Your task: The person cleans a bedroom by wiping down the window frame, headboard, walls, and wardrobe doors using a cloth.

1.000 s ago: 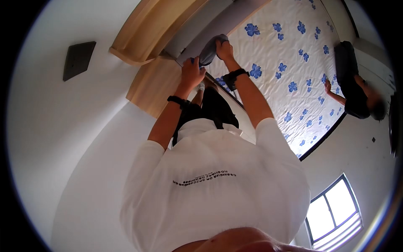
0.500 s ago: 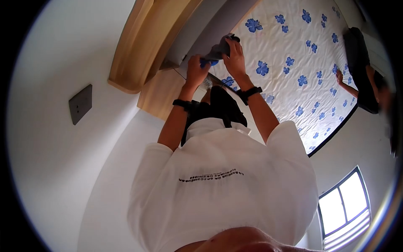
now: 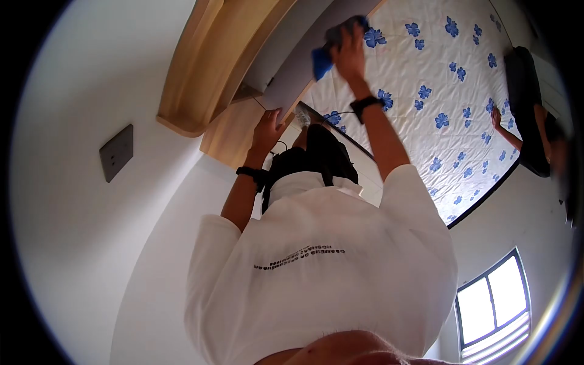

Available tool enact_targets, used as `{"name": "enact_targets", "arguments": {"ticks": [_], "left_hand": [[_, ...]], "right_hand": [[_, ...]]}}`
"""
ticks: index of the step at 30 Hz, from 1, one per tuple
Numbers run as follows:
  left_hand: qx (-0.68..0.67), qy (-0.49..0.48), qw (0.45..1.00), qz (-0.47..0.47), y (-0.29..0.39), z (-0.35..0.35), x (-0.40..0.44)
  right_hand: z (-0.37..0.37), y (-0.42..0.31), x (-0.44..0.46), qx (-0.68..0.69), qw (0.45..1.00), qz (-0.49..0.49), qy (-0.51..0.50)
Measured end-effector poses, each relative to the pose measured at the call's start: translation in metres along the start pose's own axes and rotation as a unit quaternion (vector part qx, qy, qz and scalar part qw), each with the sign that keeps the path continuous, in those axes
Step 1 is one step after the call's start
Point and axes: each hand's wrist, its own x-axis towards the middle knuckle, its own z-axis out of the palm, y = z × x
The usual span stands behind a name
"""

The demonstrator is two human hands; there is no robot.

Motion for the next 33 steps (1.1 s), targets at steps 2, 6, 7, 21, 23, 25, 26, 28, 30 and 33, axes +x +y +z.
{"name": "enact_targets", "arguments": {"ticks": [2, 6, 7, 21, 23, 25, 26, 28, 30, 33], "left_hand": [[0.007, 0.01, 1.0, -0.002, 0.002, 0.002, 0.001], [0.004, 0.029, 1.0, -0.008, 0.009, 0.002, -0.003], [0.013, 0.031, 0.999, -0.017, 0.011, 0.001, -0.004], [-0.1, 0.061, 0.992, -0.051, -0.025, 0.007, -0.034], [-0.149, 0.064, 0.985, -0.052, -0.03, 0.009, -0.037], [-0.218, 0.065, 0.964, -0.137, -0.03, 0.007, -0.041], [-0.217, 0.066, 0.965, -0.135, -0.03, 0.006, -0.042], [-0.205, 0.069, 0.961, -0.17, -0.032, 0.011, -0.044], [-0.184, 0.077, 0.963, -0.183, -0.042, 0.026, -0.042], [-0.163, 0.065, 0.961, -0.214, -0.039, 0.027, -0.046]], "right_hand": [[-0.015, 0.034, 0.044, -0.001, 1.0, 0.009, 0.009], [-0.015, 0.094, 0.096, 0.017, 0.999, -0.02, 0.03], [-0.012, 0.097, 0.1, 0.004, 1.0, 0.0, 0.019], [-0.002, -0.132, -0.153, 0.128, 0.973, 0.081, -0.173], [-0.011, -0.146, -0.177, 0.131, 0.97, 0.055, -0.196], [-0.015, -0.146, -0.181, 0.133, 0.966, 0.03, -0.219], [-0.016, -0.137, -0.175, 0.082, 0.973, -0.024, -0.213], [-0.021, -0.117, -0.157, 0.029, 0.975, -0.08, -0.204], [-0.023, -0.093, -0.127, -0.063, 0.966, -0.157, -0.198], [-0.017, -0.065, -0.081, -0.142, 0.972, -0.137, -0.126]]}}
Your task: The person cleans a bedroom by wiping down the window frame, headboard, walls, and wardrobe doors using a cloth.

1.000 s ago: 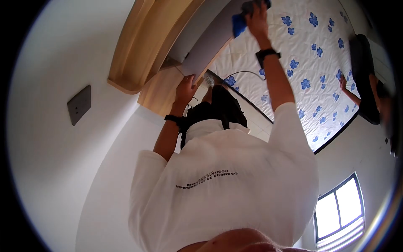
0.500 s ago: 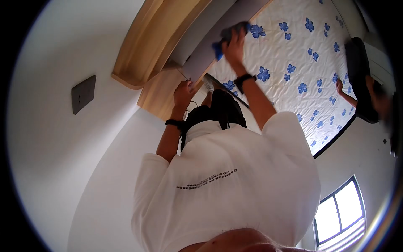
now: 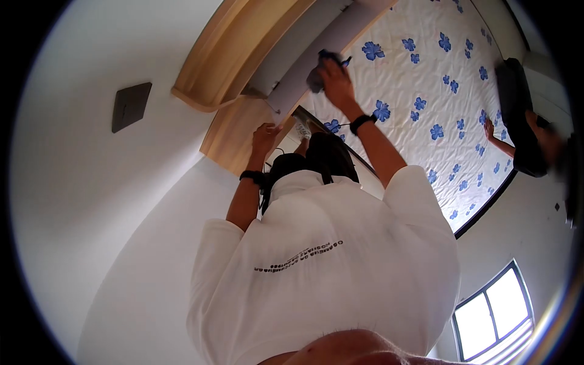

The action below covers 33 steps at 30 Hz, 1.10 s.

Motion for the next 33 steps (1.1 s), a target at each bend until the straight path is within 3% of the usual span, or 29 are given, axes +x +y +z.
{"name": "enact_targets", "arguments": {"ticks": [3, 5, 6, 8, 10, 12, 15, 17, 18, 22, 24, 25, 26, 27, 28, 29, 33], "left_hand": [[0.01, -0.039, 0.999, -0.018, -0.003, 0.002, 0.0], [0.016, -0.063, 0.998, -0.017, -0.016, 0.014, 0.007], [-0.06, -0.074, 0.995, -0.015, -0.03, 0.024, 0.012], [-0.137, -0.081, 0.987, -0.012, -0.026, 0.024, 0.007], [-0.271, -0.169, 0.942, -0.108, 0.006, 0.006, -0.013], [-0.282, -0.185, 0.936, -0.101, 0.012, 0.001, -0.018], [-0.272, -0.21, 0.935, -0.085, 0.003, 0.005, -0.013], [-0.25, -0.219, 0.94, -0.074, -0.005, 0.007, -0.007], [-0.243, -0.201, 0.948, -0.033, -0.013, 0.011, -0.003], [-0.233, -0.152, 0.959, 0.057, -0.042, 0.026, 0.013], [-0.221, -0.15, 0.962, 0.05, -0.029, 0.017, 0.006], [-0.205, -0.149, 0.967, 0.044, -0.023, 0.014, 0.003], [-0.208, -0.148, 0.966, 0.043, -0.02, 0.014, 0.001], [-0.188, -0.128, 0.972, 0.05, -0.019, 0.015, 0.001], [-0.168, -0.107, 0.978, 0.057, -0.019, 0.017, -0.001], [-0.172, -0.106, 0.978, 0.053, -0.018, 0.021, -0.005], [-0.224, -0.081, 0.971, 0.032, -0.023, 0.037, 0.001]], "right_hand": [[-0.014, 0.015, 0.032, -0.024, 1.0, 0.007, -0.01], [-0.02, 0.007, 0.048, -0.089, 0.987, -0.017, -0.13], [-0.019, -0.002, 0.05, -0.09, 0.987, -0.021, -0.128], [-0.009, -0.029, 0.052, -0.071, 0.965, -0.054, -0.247], [-0.002, -0.065, 0.037, -0.045, 0.939, -0.142, -0.31], [0.007, -0.103, 0.015, -0.021, 0.914, -0.235, -0.331], [0.018, -0.151, -0.029, 0.021, 0.924, -0.246, -0.292], [0.029, -0.166, -0.048, 0.011, 0.964, -0.224, -0.141], [0.03, -0.163, -0.047, 0.01, 0.964, -0.226, -0.142], [0.017, -0.118, -0.033, 0.11, 0.952, -0.255, -0.129], [0.022, -0.073, -0.013, 0.066, 0.962, -0.246, -0.096], [0.007, -0.054, 0.004, 0.023, 0.968, -0.198, -0.152], [0.017, -0.024, 0.012, 0.039, 0.98, -0.182, -0.065], [0.015, 0.0, 0.025, 0.006, 0.987, -0.157, -0.042], [-0.001, 0.014, 0.039, -0.05, 0.989, -0.096, -0.106], [-0.008, 0.03, 0.043, -0.05, 0.994, -0.081, -0.052], [-0.018, 0.033, 0.052, -0.08, 0.993, -0.048, -0.066]]}}
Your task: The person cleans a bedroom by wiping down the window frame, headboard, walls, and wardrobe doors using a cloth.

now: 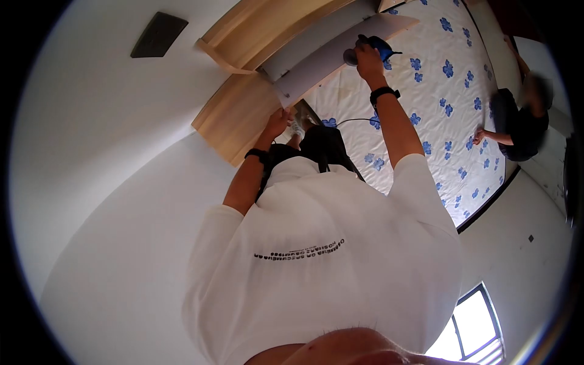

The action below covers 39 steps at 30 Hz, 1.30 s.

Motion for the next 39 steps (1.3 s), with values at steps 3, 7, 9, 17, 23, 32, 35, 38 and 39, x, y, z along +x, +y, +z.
{"name": "enact_targets", "arguments": {"ticks": [3, 7, 9, 17, 23, 32, 35, 38, 39], "left_hand": [[0.0, -0.014, 1.0, -0.026, 0.0, -0.003, 0.002], [0.094, -0.027, 0.995, -0.014, 0.004, -0.011, 0.003], [0.234, -0.015, 0.972, -0.002, 0.025, -0.015, -0.007], [0.25, 0.011, 0.968, -0.025, 0.018, -0.011, -0.009], [0.107, 0.07, 0.991, -0.028, -0.009, 0.014, -0.01], [-0.095, 0.103, 0.987, -0.08, -0.001, 0.037, -0.017], [-0.087, 0.081, 0.989, -0.091, 0.009, 0.035, -0.025], [-0.116, 0.087, 0.984, -0.105, 0.015, 0.035, -0.019], [-0.115, 0.081, 0.985, -0.099, 0.005, 0.041, -0.014]], "right_hand": [[0.028, -0.054, -0.013, -0.031, 0.999, -0.01, 0.016], [0.008, -0.174, -0.048, 0.013, 0.991, -0.094, -0.091], [0.02, -0.201, -0.057, 0.034, 0.987, -0.139, -0.075], [0.018, -0.14, 0.029, 0.179, 0.892, -0.136, -0.392], [0.065, -0.101, 0.098, -0.168, 0.881, -0.052, -0.439], [0.169, -0.181, 0.091, -0.147, 0.893, -0.235, -0.356], [0.183, -0.18, 0.109, -0.073, 0.892, -0.171, -0.412], [0.193, -0.144, 0.126, -0.055, 0.894, -0.098, -0.434], [0.194, -0.127, 0.132, -0.057, 0.894, -0.074, -0.438]]}}
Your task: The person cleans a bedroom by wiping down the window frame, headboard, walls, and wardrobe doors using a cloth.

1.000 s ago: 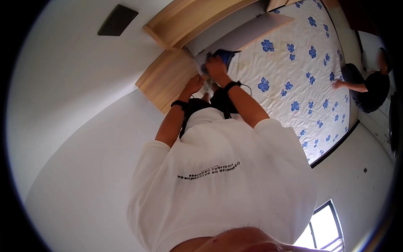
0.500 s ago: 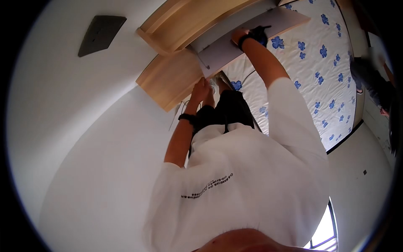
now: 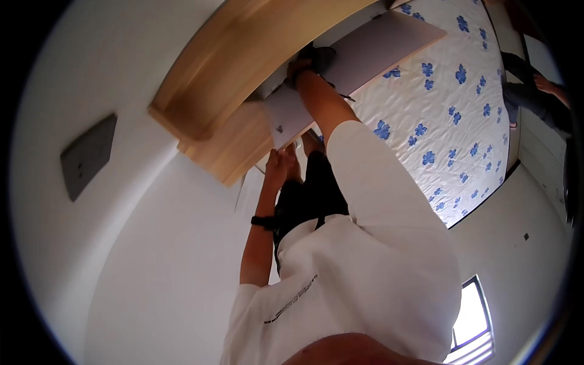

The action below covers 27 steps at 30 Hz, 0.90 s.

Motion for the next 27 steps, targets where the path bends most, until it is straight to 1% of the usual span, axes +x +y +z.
{"name": "enact_targets", "arguments": {"ticks": [4, 6, 8, 9, 11, 12, 13, 15, 16, 18, 19, 20, 21, 22, 23, 25, 27], "left_hand": [[0.019, -0.004, 1.0, 0.009, 0.006, -0.01, -0.007], [0.057, -0.01, 0.998, -0.006, 0.003, -0.01, -0.003], [0.081, -0.011, 0.997, 0.011, 0.002, -0.014, 0.0], [0.097, -0.027, 0.995, 0.011, 0.001, -0.015, 0.003], [0.124, -0.056, 0.991, 0.009, 0.014, -0.02, -0.002], [0.123, -0.054, 0.991, 0.012, 0.011, -0.022, -0.005], [0.125, -0.039, 0.991, 0.021, 0.007, -0.021, -0.005], [0.121, -0.022, 0.992, 0.026, 0.005, -0.014, 0.0], [0.118, -0.022, 0.992, 0.031, 0.011, -0.013, -0.003], [0.111, -0.009, 0.994, 0.016, 0.019, -0.016, -0.02], [0.111, -0.017, 0.994, -0.008, 0.022, -0.018, -0.024], [0.106, -0.024, 0.994, -0.021, 0.029, -0.015, -0.019], [0.072, -0.019, 0.997, 0.0, 0.013, -0.015, -0.014], [0.073, -0.011, 0.997, 0.002, 0.015, -0.016, -0.01], [0.064, -0.019, 0.998, -0.018, 0.017, -0.016, -0.011], [0.054, -0.025, 0.998, -0.038, 0.024, -0.015, -0.011], [-0.016, -0.035, 0.994, -0.106, 0.033, -0.013, -0.011]], "right_hand": [[0.011, 0.07, 0.029, 0.021, 0.993, 0.113, -0.025], [0.019, 0.123, 0.048, 0.019, 0.983, 0.18, -0.017], [0.063, 0.212, 0.098, -0.025, 0.965, 0.259, 0.022], [0.114, 0.261, 0.146, -0.061, 0.944, 0.315, 0.077], [0.046, 0.243, 0.069, -0.031, 0.961, 0.275, 0.017], [0.007, 0.233, 0.025, -0.014, 0.967, 0.255, -0.014], [0.021, 0.236, 0.052, -0.018, 0.966, 0.257, -0.008], [0.063, 0.229, 0.106, -0.081, 0.959, 0.272, 0.007], [0.048, 0.203, 0.096, -0.066, 0.966, 0.25, 0.007], [0.016, 0.128, 0.057, -0.032, 0.987, 0.158, 0.0], [0.016, 0.089, 0.049, -0.022, 0.994, 0.105, -0.005], [0.011, 0.048, 0.041, -0.015, 0.998, 0.057, -0.005], [-0.004, 0.01, 0.026, -0.008, 1.0, 0.01, -0.002], [0.001, -0.028, 0.027, -0.002, 0.999, -0.045, -0.001], [0.002, -0.057, 0.017, 0.007, 0.996, -0.084, 0.001], [-0.003, -0.085, 0.007, 0.016, 0.99, -0.14, 0.006], [-0.003, -0.085, 0.004, 0.015, 0.987, -0.162, 0.003]]}}
